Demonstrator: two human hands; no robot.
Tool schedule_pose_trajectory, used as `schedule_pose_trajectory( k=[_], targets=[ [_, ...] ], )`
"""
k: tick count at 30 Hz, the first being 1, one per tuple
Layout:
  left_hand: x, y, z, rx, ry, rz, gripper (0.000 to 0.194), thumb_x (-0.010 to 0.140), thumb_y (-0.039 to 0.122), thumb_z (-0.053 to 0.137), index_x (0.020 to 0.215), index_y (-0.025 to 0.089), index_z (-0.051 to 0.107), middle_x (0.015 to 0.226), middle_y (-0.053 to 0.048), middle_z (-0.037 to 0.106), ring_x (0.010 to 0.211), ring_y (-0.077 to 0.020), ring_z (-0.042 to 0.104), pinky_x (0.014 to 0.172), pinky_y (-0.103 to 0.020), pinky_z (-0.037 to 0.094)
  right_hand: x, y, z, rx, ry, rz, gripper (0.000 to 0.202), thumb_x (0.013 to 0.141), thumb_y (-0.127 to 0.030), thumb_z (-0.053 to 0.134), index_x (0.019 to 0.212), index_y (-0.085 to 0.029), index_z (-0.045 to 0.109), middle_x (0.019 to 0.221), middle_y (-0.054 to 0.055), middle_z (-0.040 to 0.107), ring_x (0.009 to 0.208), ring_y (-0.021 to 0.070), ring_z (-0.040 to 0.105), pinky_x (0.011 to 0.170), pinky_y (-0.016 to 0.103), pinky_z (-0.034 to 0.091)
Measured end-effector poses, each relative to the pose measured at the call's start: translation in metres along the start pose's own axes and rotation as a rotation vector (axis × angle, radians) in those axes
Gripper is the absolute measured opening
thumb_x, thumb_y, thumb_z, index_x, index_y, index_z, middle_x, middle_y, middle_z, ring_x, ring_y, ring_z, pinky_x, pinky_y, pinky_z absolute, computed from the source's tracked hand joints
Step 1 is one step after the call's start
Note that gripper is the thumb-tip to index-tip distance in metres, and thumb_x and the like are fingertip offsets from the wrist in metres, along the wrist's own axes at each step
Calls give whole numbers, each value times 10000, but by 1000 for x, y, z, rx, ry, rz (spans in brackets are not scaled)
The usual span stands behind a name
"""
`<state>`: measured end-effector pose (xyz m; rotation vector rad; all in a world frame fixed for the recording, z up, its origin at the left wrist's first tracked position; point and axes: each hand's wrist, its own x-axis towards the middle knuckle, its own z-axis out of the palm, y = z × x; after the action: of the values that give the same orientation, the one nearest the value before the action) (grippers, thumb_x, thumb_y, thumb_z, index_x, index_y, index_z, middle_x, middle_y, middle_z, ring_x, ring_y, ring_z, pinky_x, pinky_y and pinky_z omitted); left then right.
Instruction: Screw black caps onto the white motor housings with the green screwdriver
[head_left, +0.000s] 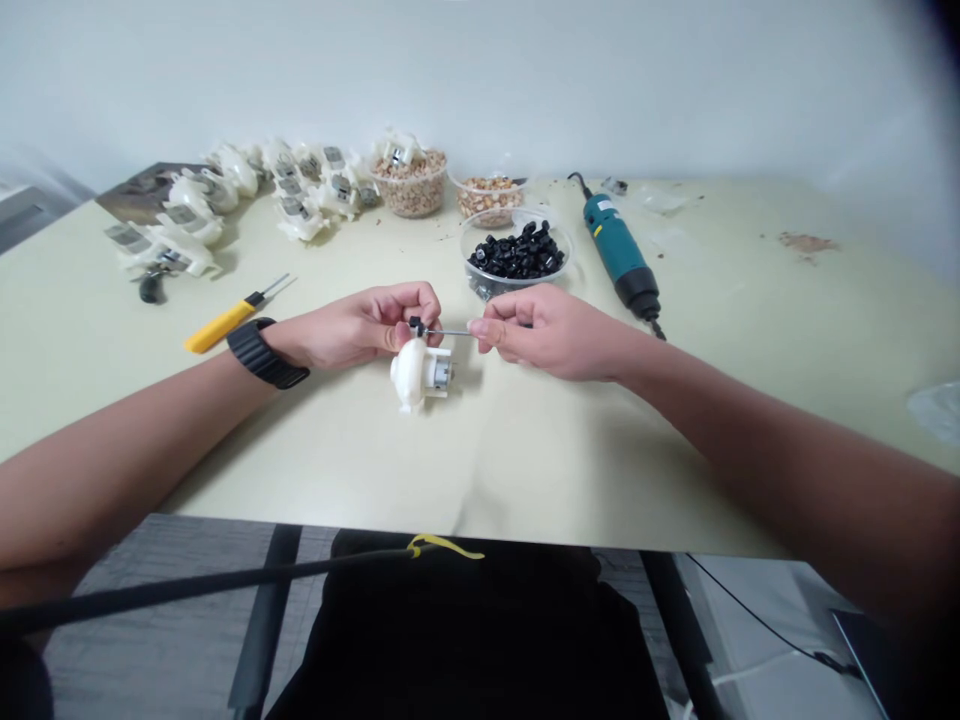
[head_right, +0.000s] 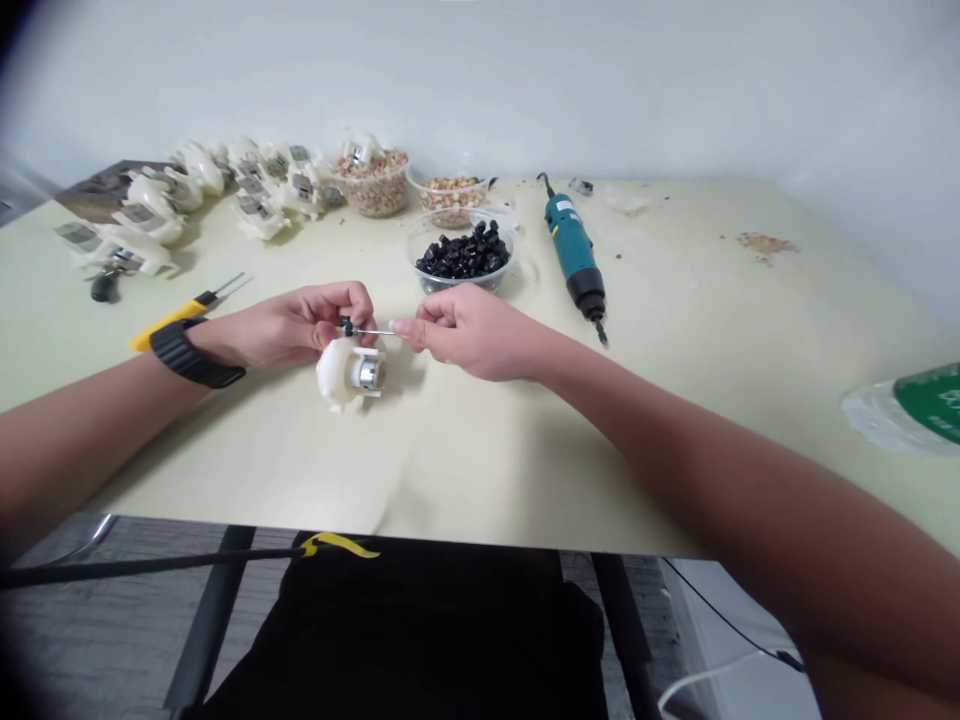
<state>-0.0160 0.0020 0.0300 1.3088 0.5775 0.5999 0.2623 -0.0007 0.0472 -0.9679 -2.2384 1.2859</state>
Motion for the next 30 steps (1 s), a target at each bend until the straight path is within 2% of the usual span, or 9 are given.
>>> schedule_pose_trajectory(
  k=[5,8,10,12,15,17,21,26,30],
  targets=[
    [0,1,-2,52,24,8,385,790,336,988,995,155,717,916,-69,765,741,-150,686,646,-227,547,6,4,-7,359,-280,208,524,1050,-724,595,879,-228,596,538,-106,269,461,92,194,437,293,189],
    [1,0,0,19,19,13,400,792,346,991,1006,154,713,930,-58,764,751,-138,689,658,-215,553,4,6,-7,503,-350,269,496,1087,-686,547,905,-226,589,535,-113,252,467,89,142,418,278,150],
    [2,-2,2,-37,41,26,406,786,342,997,1006,162,707,930,-38,757,753,-129,690,676,-210,565,0,7,-3,574,-276,268,473,1045,-670,651,915,-219,595,553,-115,270,489,82,145,427,261,137],
    [3,-5,5,-85,84,48,408,778,318,1002,1016,170,706,956,-30,757,789,-135,706,707,-218,588,-4,7,3,617,-136,218,480,932,-650,821,949,-218,613,593,-117,301,511,74,164,442,252,133],
    [5,-9,10,-143,136,82,369,804,272,982,1036,183,709,1002,-22,759,826,-137,720,740,-229,612,-6,7,13,549,62,73,540,787,-603,961,1048,-215,691,758,-68,507,545,61,247,467,261,184],
    [6,-11,14,-178,149,103,309,837,241,953,1016,186,708,1000,-14,761,792,-118,707,727,-218,608,-5,7,17,421,137,-27,544,739,-556,999,1069,-204,749,864,-29,589,607,71,349,524,262,267],
    [6,-11,21,-205,194,109,265,870,227,922,1022,203,707,1044,-19,763,861,-140,726,767,-246,625,-4,4,20,229,261,-120,497,714,-507,1012,1013,-178,788,724,-53,506,684,108,404,630,278,319],
    [4,-14,25,-79,301,104,312,931,363,876,1175,209,755,1259,-69,746,1033,-190,725,862,-293,634,-4,4,24,196,402,-170,448,759,-516,969,954,-170,762,728,-52,524,688,110,423,661,293,351],
    [3,-20,31,-40,192,97,611,945,684,765,1343,222,732,1356,-122,727,1147,-244,712,986,-361,618,-3,7,30,209,472,-171,406,775,-485,954,929,-176,742,730,-53,536,671,102,421,653,287,360]
  ],
)
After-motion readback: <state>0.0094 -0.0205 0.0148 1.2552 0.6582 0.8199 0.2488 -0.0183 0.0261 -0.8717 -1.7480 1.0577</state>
